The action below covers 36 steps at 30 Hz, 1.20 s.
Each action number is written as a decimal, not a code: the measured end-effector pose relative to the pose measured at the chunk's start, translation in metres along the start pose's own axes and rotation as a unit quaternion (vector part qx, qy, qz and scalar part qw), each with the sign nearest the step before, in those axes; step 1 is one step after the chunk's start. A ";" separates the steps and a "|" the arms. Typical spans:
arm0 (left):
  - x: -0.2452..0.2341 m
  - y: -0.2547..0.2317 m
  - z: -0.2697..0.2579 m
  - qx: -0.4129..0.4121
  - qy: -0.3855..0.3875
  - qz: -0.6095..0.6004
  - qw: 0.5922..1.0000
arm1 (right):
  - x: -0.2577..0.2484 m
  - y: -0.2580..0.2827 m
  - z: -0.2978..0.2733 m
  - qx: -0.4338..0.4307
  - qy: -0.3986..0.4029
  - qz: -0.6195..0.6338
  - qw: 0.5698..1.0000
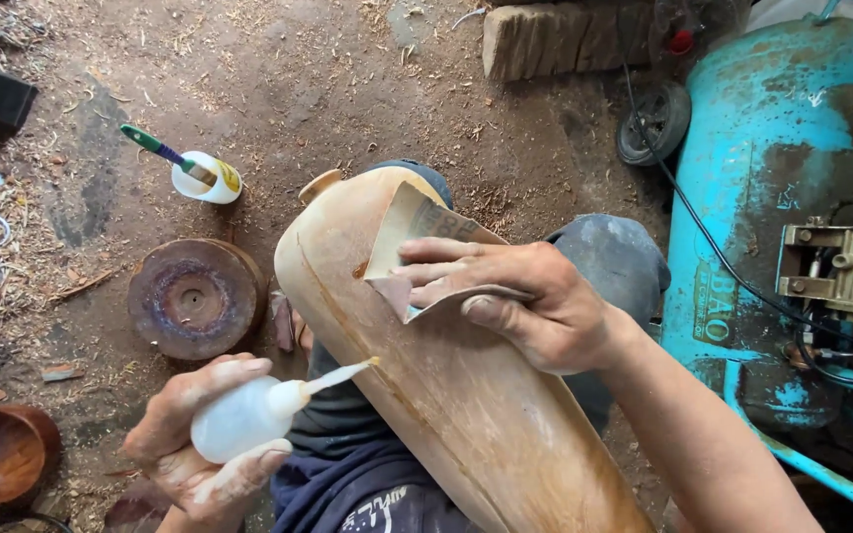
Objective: Sanding a large wooden vessel and applying adhesive to fill cracks in a workshop.
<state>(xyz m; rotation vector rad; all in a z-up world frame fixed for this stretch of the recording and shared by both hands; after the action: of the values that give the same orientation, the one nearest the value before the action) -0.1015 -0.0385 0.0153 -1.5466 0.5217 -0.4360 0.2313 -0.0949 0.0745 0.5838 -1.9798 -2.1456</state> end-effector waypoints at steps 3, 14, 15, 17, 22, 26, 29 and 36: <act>0.009 -0.006 0.004 0.041 0.046 0.035 0.998 | 0.000 -0.002 -0.003 -0.003 -0.012 0.026 1.000; 0.049 -0.049 0.042 0.130 0.170 0.164 0.963 | 0.001 0.004 0.000 -0.014 0.020 -0.012 1.000; 0.050 -0.050 0.043 0.132 0.169 0.164 0.963 | 0.001 0.005 0.001 -0.008 0.020 -0.024 0.999; 0.050 -0.051 0.044 0.134 0.170 0.165 0.962 | 0.002 0.005 0.000 -0.002 0.019 -0.034 0.999; 0.046 -0.053 0.044 0.129 0.164 0.198 0.958 | 0.004 0.005 0.001 -0.012 0.014 -0.053 0.998; 0.045 -0.057 0.047 0.139 0.185 0.191 0.954 | 0.004 0.005 0.001 -0.011 0.017 -0.047 0.999; 0.047 -0.060 0.048 0.123 0.185 0.195 0.955 | 0.004 0.005 0.001 -0.011 0.019 -0.045 0.999; 0.047 -0.060 0.049 0.129 0.183 0.210 0.952 | 0.004 0.005 0.002 -0.007 0.022 -0.037 0.999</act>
<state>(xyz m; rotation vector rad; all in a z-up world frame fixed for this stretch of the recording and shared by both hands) -0.0313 -0.0242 0.0711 -1.0654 1.0177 -0.4414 0.2264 -0.0951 0.0789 0.7052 -1.9474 -2.1676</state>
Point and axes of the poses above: each hand's wrist, its own z-axis towards the middle knuckle, its own x-axis out of the palm, y = z × x, the point moved 1 cm from there along z, towards the middle knuckle, and after that the axes turned 12 degrees about y, right-handed, at the moved point
